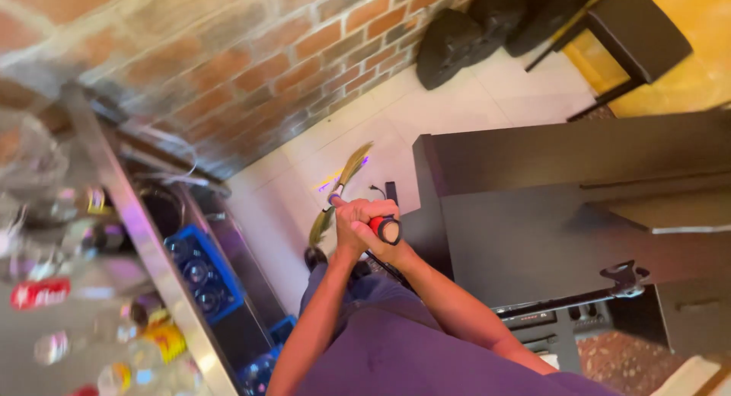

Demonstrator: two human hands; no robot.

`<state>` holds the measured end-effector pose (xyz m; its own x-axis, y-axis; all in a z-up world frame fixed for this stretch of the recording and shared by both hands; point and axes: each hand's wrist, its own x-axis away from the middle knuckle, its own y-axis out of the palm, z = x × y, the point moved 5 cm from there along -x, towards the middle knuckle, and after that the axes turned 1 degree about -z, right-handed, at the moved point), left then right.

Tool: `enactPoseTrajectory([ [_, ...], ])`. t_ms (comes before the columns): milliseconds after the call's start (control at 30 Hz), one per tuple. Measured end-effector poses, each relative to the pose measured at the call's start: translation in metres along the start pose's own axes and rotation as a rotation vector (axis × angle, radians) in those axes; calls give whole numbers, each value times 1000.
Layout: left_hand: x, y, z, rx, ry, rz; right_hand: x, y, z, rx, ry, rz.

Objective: Sweep the floor around a bar and audio equipment area using a broom and dustpan, then adjust audio settings.

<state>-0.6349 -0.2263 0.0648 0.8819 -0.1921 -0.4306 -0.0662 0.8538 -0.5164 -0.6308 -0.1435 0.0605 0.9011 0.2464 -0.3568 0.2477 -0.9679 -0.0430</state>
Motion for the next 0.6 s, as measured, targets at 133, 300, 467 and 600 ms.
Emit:
enactPoseTrajectory([
  [133, -49, 12, -51, 101, 125, 35, -32, -9, 46, 36, 5, 170],
  [300, -110, 28, -98, 349, 159, -140, -69, -25, 118, 111, 137, 429],
  [467, -155, 64, -156, 226, 224, -305, -135, -43, 89, 100, 167, 489],
  [600, -202, 78, -162, 162, 369, -383, -200, -61, 54, 116, -3, 489],
])
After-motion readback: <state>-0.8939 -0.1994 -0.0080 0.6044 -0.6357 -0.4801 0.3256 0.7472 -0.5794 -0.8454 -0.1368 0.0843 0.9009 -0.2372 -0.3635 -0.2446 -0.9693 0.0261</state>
